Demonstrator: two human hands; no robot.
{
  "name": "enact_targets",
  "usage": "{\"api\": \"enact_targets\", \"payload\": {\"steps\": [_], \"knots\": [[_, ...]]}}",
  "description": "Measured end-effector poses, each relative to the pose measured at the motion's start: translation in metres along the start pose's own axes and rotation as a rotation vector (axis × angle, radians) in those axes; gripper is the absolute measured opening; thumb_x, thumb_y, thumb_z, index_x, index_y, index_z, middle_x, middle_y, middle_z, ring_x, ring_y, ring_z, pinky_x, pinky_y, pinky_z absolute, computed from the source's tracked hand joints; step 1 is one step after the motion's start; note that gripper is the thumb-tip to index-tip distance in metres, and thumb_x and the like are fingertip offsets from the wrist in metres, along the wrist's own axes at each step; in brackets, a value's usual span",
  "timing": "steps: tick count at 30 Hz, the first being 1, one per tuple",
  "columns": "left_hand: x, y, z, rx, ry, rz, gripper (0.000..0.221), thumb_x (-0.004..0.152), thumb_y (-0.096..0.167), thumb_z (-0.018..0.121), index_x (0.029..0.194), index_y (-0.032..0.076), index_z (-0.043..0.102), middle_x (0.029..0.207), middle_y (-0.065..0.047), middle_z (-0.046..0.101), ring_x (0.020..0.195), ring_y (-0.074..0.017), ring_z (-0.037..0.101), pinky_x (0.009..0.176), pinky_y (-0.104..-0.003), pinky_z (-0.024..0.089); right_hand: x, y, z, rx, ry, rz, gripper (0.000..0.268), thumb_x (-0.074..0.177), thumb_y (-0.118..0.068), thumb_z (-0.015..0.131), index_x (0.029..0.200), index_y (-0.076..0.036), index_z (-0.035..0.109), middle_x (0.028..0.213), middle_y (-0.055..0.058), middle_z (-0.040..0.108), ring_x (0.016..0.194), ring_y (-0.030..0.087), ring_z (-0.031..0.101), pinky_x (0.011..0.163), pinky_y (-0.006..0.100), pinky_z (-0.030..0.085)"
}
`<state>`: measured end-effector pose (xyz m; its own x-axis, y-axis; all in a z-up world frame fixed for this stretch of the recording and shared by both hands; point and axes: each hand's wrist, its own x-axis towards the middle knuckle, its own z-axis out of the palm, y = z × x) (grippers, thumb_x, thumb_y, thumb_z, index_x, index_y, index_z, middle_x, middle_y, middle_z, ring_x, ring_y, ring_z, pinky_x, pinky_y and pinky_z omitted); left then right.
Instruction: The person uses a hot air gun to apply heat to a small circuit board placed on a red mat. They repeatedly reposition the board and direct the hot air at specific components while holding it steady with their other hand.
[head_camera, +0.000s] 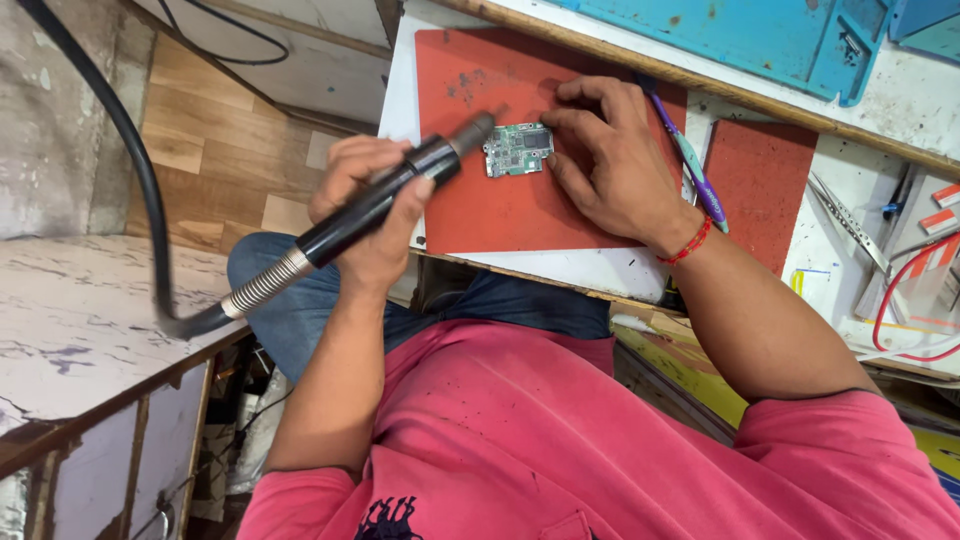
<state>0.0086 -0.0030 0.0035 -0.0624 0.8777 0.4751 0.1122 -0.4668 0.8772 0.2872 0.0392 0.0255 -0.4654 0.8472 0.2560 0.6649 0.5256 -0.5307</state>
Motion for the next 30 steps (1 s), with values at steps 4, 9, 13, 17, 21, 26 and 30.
{"api": "enact_targets", "payload": {"steps": [4,9,13,17,21,26,30], "knots": [[-0.001,0.002,-0.002,0.02,-0.042,0.075,0.024,0.093,0.017,0.079,0.104,0.003,0.063,0.106,-0.011,0.071,0.105,-0.0248,0.064,0.1,-0.038,0.053,0.0,-0.005,-0.001,-0.02,0.03,-0.001,0.039,0.09,-0.007,0.077,0.127,-0.002,0.067,0.14,0.016,0.053,0.13,0.037,0.049,0.112,0.047,0.043],[-0.002,-0.001,-0.006,-0.029,0.002,0.017,0.02,0.093,0.014,0.078,0.102,0.002,0.065,0.105,-0.011,0.07,0.104,-0.0254,0.065,0.1,-0.038,0.053,0.004,-0.008,0.001,-0.025,0.036,-0.002,0.036,0.094,-0.006,0.076,0.129,-0.003,0.067,0.142,0.015,0.053,0.13,0.037,0.05,0.114,0.046,0.045],[0.0,-0.003,-0.001,-0.002,0.156,-0.066,0.02,0.098,0.014,0.077,0.109,0.002,0.066,0.114,-0.013,0.069,0.111,-0.0269,0.064,0.105,-0.038,0.052,0.002,-0.004,-0.002,-0.031,-0.003,0.012,0.04,0.093,-0.005,0.075,0.132,-0.005,0.067,0.144,0.016,0.052,0.13,0.039,0.048,0.113,0.046,0.044],[0.004,0.003,-0.001,-0.009,-0.098,0.043,0.029,0.089,0.016,0.084,0.106,0.004,0.065,0.11,-0.012,0.071,0.108,-0.0259,0.066,0.1,-0.037,0.055,0.005,-0.006,-0.004,-0.039,-0.022,-0.019,0.042,0.09,-0.004,0.075,0.131,-0.006,0.068,0.143,0.016,0.053,0.13,0.039,0.047,0.112,0.047,0.044],[0.005,0.008,0.0,-0.001,-0.075,0.019,0.029,0.089,0.016,0.084,0.107,0.004,0.065,0.111,-0.013,0.071,0.107,-0.0255,0.065,0.099,-0.036,0.054,0.007,-0.008,-0.004,-0.038,-0.023,-0.013,0.041,0.091,-0.007,0.077,0.13,-0.005,0.068,0.142,0.016,0.053,0.129,0.038,0.048,0.11,0.047,0.043],[0.003,0.008,0.003,0.01,-0.019,0.002,0.029,0.092,0.017,0.084,0.109,0.004,0.065,0.111,-0.012,0.071,0.108,-0.0248,0.065,0.101,-0.037,0.054,0.006,-0.006,-0.003,-0.037,-0.007,-0.002,0.038,0.092,-0.008,0.079,0.128,-0.003,0.067,0.142,0.015,0.053,0.129,0.037,0.049,0.112,0.045,0.043],[0.005,0.004,0.001,0.037,-0.065,0.08,0.03,0.089,0.017,0.085,0.107,0.005,0.064,0.109,-0.011,0.072,0.105,-0.0233,0.067,0.101,-0.037,0.054,0.005,-0.005,-0.002,-0.021,-0.01,0.005,0.036,0.093,-0.008,0.078,0.127,-0.004,0.068,0.141,0.015,0.054,0.13,0.036,0.049,0.112,0.044,0.043]]}}
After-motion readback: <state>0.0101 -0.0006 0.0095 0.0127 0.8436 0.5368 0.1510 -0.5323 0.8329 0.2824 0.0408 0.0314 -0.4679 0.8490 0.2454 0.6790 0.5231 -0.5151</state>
